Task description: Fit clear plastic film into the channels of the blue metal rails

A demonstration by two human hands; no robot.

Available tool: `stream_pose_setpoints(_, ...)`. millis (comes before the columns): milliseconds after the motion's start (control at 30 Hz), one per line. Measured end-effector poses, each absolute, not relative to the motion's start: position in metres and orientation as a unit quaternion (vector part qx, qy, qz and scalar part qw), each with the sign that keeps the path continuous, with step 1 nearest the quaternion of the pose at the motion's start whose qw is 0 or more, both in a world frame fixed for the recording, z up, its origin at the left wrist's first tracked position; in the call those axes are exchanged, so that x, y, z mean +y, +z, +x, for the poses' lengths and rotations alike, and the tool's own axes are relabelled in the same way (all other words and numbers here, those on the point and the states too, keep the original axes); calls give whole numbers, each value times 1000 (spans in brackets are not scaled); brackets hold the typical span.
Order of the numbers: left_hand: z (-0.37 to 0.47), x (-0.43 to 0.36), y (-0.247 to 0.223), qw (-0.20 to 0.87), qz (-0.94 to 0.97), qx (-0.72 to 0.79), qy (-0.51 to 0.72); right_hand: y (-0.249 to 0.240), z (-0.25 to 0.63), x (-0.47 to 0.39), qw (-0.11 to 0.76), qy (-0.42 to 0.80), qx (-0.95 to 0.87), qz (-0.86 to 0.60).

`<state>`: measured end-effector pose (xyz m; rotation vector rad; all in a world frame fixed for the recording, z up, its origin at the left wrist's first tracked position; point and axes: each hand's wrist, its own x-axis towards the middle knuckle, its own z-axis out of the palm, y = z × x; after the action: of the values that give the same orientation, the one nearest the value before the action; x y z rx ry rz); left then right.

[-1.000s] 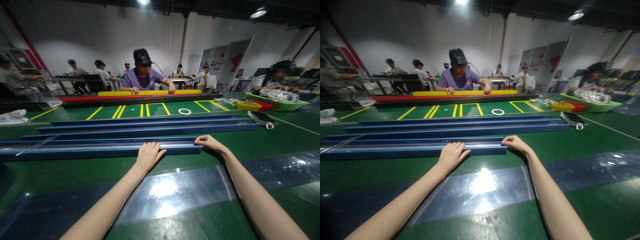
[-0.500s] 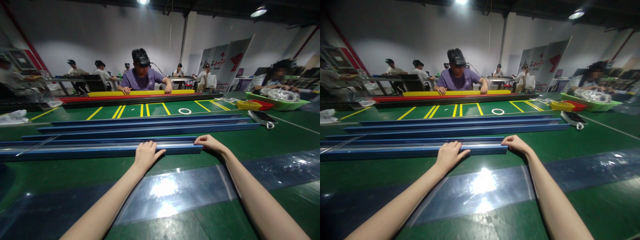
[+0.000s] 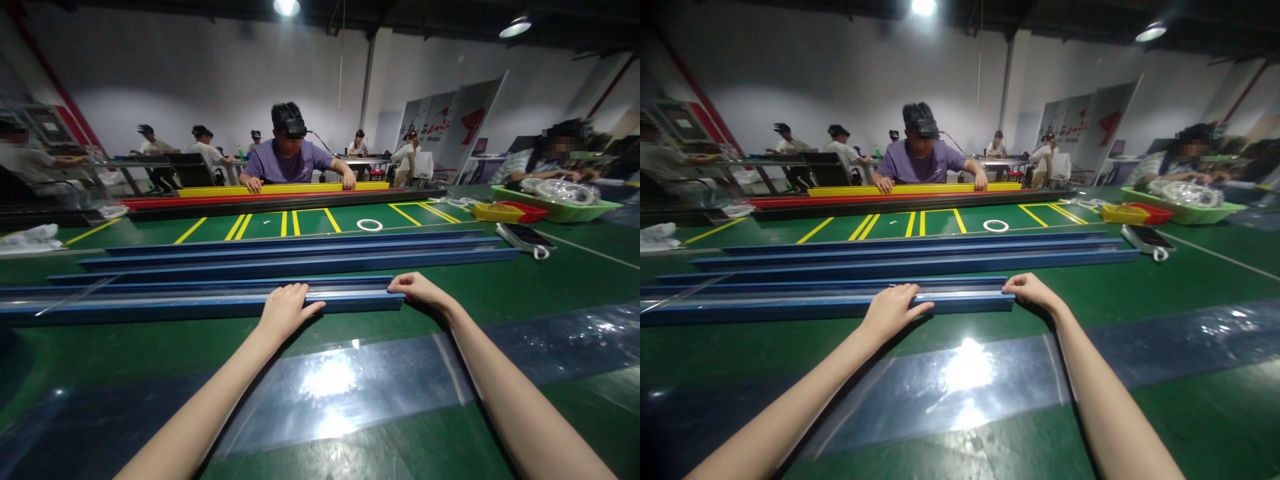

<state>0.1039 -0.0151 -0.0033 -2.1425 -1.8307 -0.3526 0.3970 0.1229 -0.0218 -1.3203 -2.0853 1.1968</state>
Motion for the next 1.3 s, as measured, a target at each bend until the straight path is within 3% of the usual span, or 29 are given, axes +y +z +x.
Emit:
stream_pose_setpoints(300, 69, -26, -11, 172, -765, -610, -114, -19, 396, 121, 196, 419, -750, -472)
stream_pose_setpoints(1033, 73, -22, -12, 177, -750, -631, -87, -14, 394, 117, 181, 409, -750, -487)
stream_pose_setpoints(1300, 72, -23, -24, 253, -748, -597, -142, -15, 395, 119, 181, 408, -752, -484)
